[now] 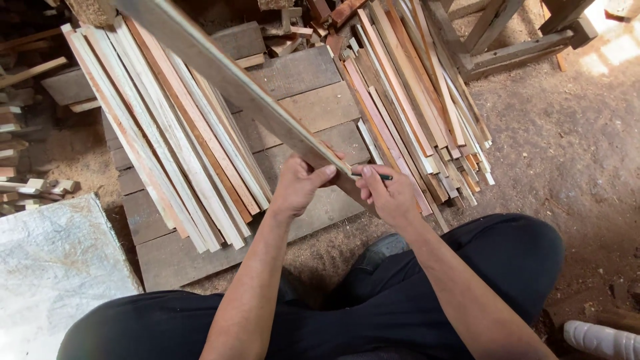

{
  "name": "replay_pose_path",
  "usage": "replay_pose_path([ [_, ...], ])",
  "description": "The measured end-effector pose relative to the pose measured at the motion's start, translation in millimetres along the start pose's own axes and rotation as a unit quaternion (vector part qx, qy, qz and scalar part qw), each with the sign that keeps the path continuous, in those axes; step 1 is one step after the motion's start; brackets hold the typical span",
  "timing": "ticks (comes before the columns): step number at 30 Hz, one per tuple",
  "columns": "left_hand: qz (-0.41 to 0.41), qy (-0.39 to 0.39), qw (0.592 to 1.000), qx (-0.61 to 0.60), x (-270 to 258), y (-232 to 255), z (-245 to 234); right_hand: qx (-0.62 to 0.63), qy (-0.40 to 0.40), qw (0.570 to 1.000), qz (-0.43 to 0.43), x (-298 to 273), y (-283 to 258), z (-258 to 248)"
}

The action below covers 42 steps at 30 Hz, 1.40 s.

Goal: Inspect and mark wooden strips with a pencil.

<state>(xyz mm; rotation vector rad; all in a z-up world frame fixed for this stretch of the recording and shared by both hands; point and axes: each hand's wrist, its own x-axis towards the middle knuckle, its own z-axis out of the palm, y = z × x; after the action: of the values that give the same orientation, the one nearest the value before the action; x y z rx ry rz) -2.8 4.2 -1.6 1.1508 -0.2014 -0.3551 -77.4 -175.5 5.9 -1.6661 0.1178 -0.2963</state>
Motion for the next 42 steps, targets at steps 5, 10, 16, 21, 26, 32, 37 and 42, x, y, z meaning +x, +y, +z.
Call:
replay_pose_path([
  [5,-0.008,-0.005,1.000,-0.008,6,-8,-1,0.003,0.034,0.999,-0.021,8,-21,11],
  [10,-0.018,0.000,1.000,-0.009,5,-23,2,0.019,0.013,0.999,-0.043,20,-34,24],
  [16,0.007,0.044,0.998,-0.044,9,11,-22,-0.027,-0.023,0.994,0.102,2,0,-21],
  [21,-0.005,0.042,0.999,-0.008,13,10,-25,-0.028,0.092,0.995,-0.034,-3,-13,-19],
  [26,-0.015,0.015,0.999,-0.044,6,2,10,-0.150,0.013,0.988,-0.028,-4,-5,-11],
  [32,-0.016,0.026,0.999,-0.031,7,31,-4,-0.124,-0.002,0.989,0.086,-18,25,-17],
  [37,0.011,0.072,0.995,-0.065,10,25,-24,-0.149,-0.005,0.987,0.067,-9,-2,-16],
  [42,0.022,0.006,1.000,-0.021,3,4,6,0.004,0.057,0.997,-0.059,9,-31,2],
])
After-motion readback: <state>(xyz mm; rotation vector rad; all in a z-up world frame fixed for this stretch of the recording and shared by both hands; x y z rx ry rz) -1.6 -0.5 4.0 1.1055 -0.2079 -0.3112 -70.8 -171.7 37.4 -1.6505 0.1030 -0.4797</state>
